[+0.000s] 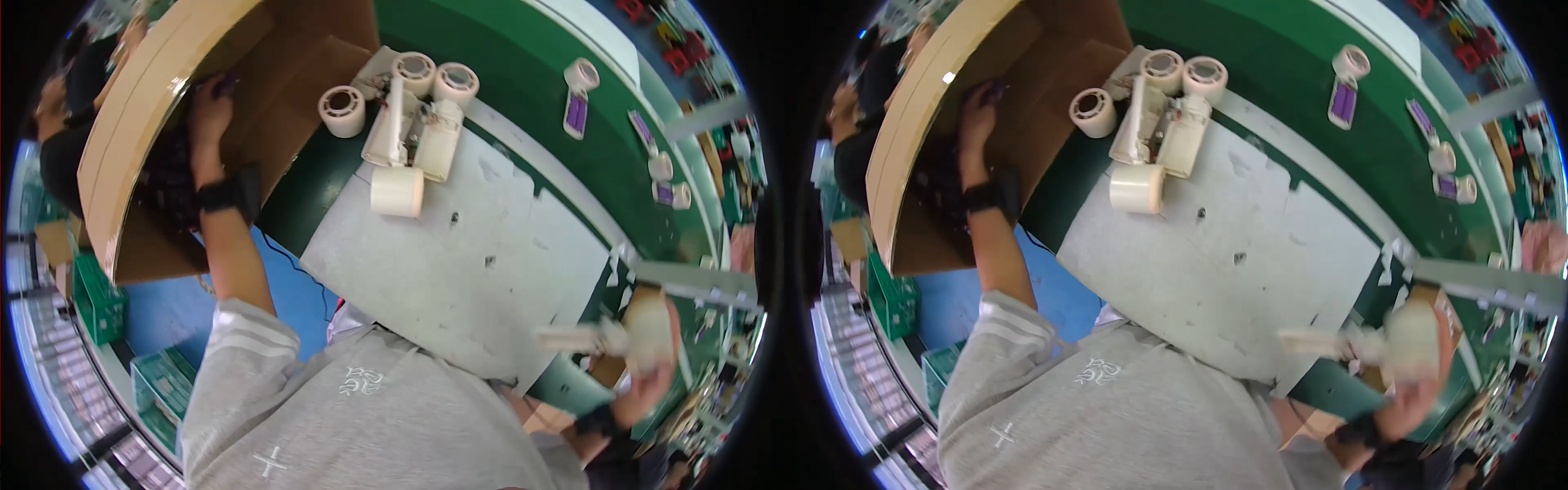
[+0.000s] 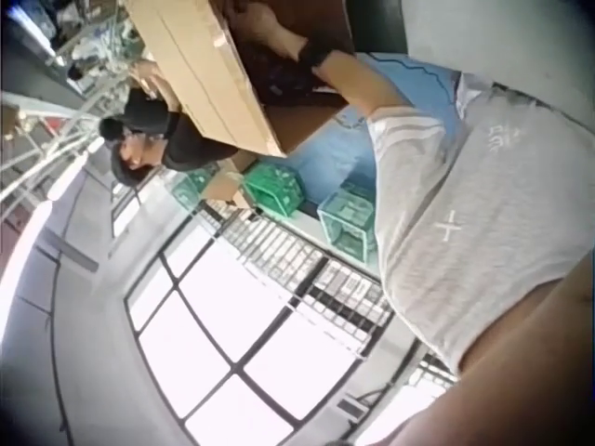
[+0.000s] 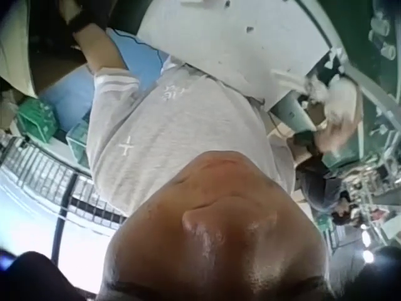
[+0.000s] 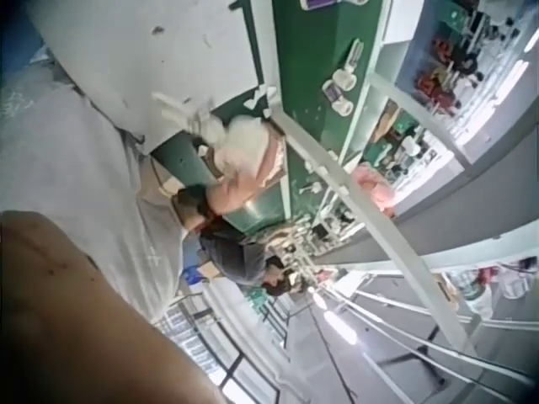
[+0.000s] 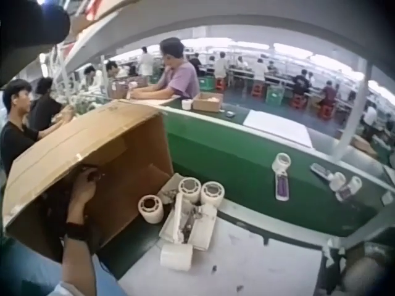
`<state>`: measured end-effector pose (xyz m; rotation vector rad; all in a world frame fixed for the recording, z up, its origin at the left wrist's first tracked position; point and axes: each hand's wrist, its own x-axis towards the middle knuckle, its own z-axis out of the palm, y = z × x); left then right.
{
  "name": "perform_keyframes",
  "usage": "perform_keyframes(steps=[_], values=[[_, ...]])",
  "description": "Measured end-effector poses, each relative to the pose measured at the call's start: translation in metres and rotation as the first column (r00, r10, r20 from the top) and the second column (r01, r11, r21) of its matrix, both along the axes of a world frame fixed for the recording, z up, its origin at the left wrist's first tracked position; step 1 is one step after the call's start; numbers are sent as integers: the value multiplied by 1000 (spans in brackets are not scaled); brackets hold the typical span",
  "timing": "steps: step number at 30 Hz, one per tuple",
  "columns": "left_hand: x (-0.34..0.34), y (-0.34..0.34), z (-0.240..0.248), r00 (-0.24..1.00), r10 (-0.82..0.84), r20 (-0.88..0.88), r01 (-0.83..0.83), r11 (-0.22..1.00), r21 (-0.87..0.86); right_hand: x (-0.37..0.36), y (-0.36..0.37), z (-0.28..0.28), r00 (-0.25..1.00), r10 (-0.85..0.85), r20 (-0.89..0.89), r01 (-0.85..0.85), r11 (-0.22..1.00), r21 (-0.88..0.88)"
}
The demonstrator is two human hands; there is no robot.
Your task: The person assembles a handheld fan by connecting a battery pack to a circuit board, testing the light, and fitting the batteries into the handle. They repeat this process by picking up another battery pack and connecting it to a second fan housing.
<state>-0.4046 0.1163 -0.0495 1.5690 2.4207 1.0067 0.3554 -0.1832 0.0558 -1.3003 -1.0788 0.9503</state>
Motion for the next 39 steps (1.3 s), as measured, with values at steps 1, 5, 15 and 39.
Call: perform_keyframes(steps=[1,5,15,39], values=[[32,-22,29,963,24,268,-13,999,-43,-114,53,37,995,39,89,-21,980,-197],[146,-89,104,559,-420,714,318,905,283,-118,134,-14,926,318,205,-192,863,-468],[365,-143,112,-172,-513,841,830,383,404,-145,115,-45,653,-298,696,29,929,369],[427,-127,31,72,-899,432,968,168,188,-114,94,-83,900,-50,-433,131,979,158]])
